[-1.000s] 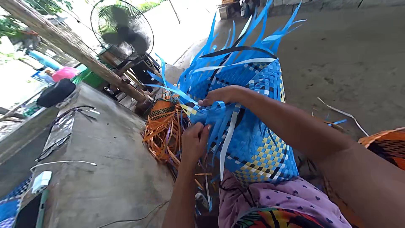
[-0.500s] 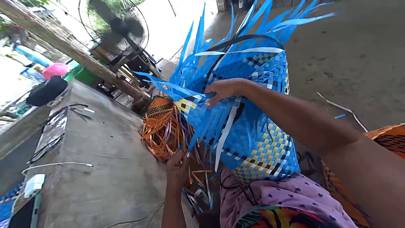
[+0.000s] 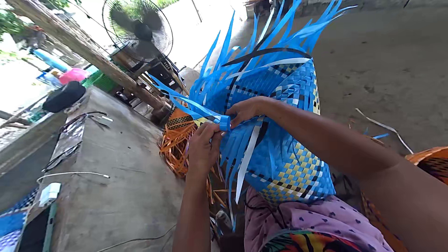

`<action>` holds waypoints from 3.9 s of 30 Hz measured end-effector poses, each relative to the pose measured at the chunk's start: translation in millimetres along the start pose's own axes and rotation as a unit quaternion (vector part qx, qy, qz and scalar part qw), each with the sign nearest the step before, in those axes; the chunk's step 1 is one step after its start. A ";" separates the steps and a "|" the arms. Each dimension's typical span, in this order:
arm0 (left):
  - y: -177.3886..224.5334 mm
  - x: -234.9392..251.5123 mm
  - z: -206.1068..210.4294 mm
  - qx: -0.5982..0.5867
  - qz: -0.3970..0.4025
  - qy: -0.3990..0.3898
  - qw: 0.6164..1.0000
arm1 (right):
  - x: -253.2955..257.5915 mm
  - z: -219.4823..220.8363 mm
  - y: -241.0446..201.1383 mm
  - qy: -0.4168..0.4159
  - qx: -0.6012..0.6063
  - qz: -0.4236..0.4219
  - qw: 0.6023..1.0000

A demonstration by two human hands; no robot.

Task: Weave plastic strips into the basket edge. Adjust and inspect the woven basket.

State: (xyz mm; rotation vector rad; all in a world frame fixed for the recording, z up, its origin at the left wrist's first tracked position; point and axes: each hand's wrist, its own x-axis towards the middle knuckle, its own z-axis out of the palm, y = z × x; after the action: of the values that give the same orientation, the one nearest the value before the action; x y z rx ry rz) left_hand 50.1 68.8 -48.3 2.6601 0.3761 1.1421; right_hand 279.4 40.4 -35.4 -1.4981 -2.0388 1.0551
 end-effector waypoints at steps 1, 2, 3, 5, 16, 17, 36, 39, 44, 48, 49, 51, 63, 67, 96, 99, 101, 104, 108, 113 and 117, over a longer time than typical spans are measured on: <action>-0.2 0.9 1.8 0.023 0.009 -0.006 1.000 | -1.0 -0.5 -2.3 -0.004 -0.007 0.005 1.000; -1.4 0.0 5.1 0.047 0.013 -0.019 0.999 | -3.5 -1.3 -6.6 -0.011 -0.015 0.018 1.000; -3.3 -2.5 8.9 0.063 0.011 -0.042 0.997 | -5.7 -1.4 -9.2 -0.014 -0.025 0.031 0.999; -6.4 -7.5 11.9 0.072 -0.015 -0.081 0.994 | -6.3 -0.3 -6.5 -0.005 -0.040 0.039 0.998; -6.0 -12.5 26.7 0.079 -0.025 -0.018 0.996 | -0.6 -5.4 14.3 -0.037 0.012 0.058 0.998; -5.3 -17.7 26.0 0.092 -0.059 -0.030 0.994 | -2.6 -7.1 14.9 -0.036 0.013 0.061 0.997; -48.7 -76.6 19.8 -0.188 -0.247 0.051 0.949 | -34.1 9.3 -2.6 0.257 -0.156 -0.049 0.953; -23.5 -30.3 19.5 -0.563 -0.186 0.090 0.801 | -33.9 19.4 -3.6 0.304 -0.203 -0.137 0.921; -22.9 -29.6 22.1 -0.694 -0.091 -0.049 0.713 | -36.8 18.4 -0.3 0.320 -0.237 -0.174 0.900; -32.2 -87.6 9.3 -0.586 -0.172 -0.078 0.788 | -41.8 10.8 -0.3 0.341 -0.234 -0.170 0.894; -38.5 -101.9 8.1 -0.561 -0.197 -0.079 0.800 | -42.0 9.5 -2.9 0.348 -0.231 -0.167 0.893; -45.5 -120.9 3.9 -0.489 -0.262 -0.067 0.830 | -41.2 7.5 -11.1 0.346 -0.216 -0.134 0.903; -3.4 44.4 -26.1 -0.198 -0.186 0.036 0.962 | -28.6 -3.6 -51.0 0.202 -0.076 -0.025 0.976; -12.2 82.4 -22.1 -0.179 -0.182 0.034 0.966 | -34.3 -9.0 -53.4 0.175 -0.041 -0.015 0.984; 7.0 -10.2 18.4 -0.026 -0.298 -0.131 0.945 | -18.8 0.0 -20.0 0.258 -0.002 -0.032 0.966; -25.1 -67.3 17.2 -0.012 -0.262 -0.122 0.957 | -18.1 -1.8 -8.1 0.282 -0.017 -0.043 0.958; -56.4 -111.2 8.9 0.028 -0.252 -0.063 0.965 | -19.4 -3.4 -1.4 0.295 -0.016 -0.061 0.954; -89.3 -152.3 -7.6 0.093 -0.244 0.034 0.965 | -19.5 -2.3 3.6 0.301 -0.006 -0.072 0.951; -93.4 -143.2 -16.8 0.044 -0.194 0.068 0.978 | -16.6 3.7 -0.4 0.309 -0.041 -0.089 0.946; -59.6 -67.3 -12.1 -0.054 -0.100 0.035 0.993 | -17.3 25.7 -24.1 0.350 -0.160 -0.021 0.923; -24.7 2.5 -15.2 -0.008 -0.015 -0.006 1.000 | -13.5 27.9 -25.3 0.394 -0.146 -0.095 0.902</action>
State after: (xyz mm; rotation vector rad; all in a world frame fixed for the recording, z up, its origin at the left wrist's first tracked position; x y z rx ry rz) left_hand 37.0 94.4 -43.8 2.6381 0.4017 1.1159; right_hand 248.7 14.9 -32.2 -1.4814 -1.7142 0.0102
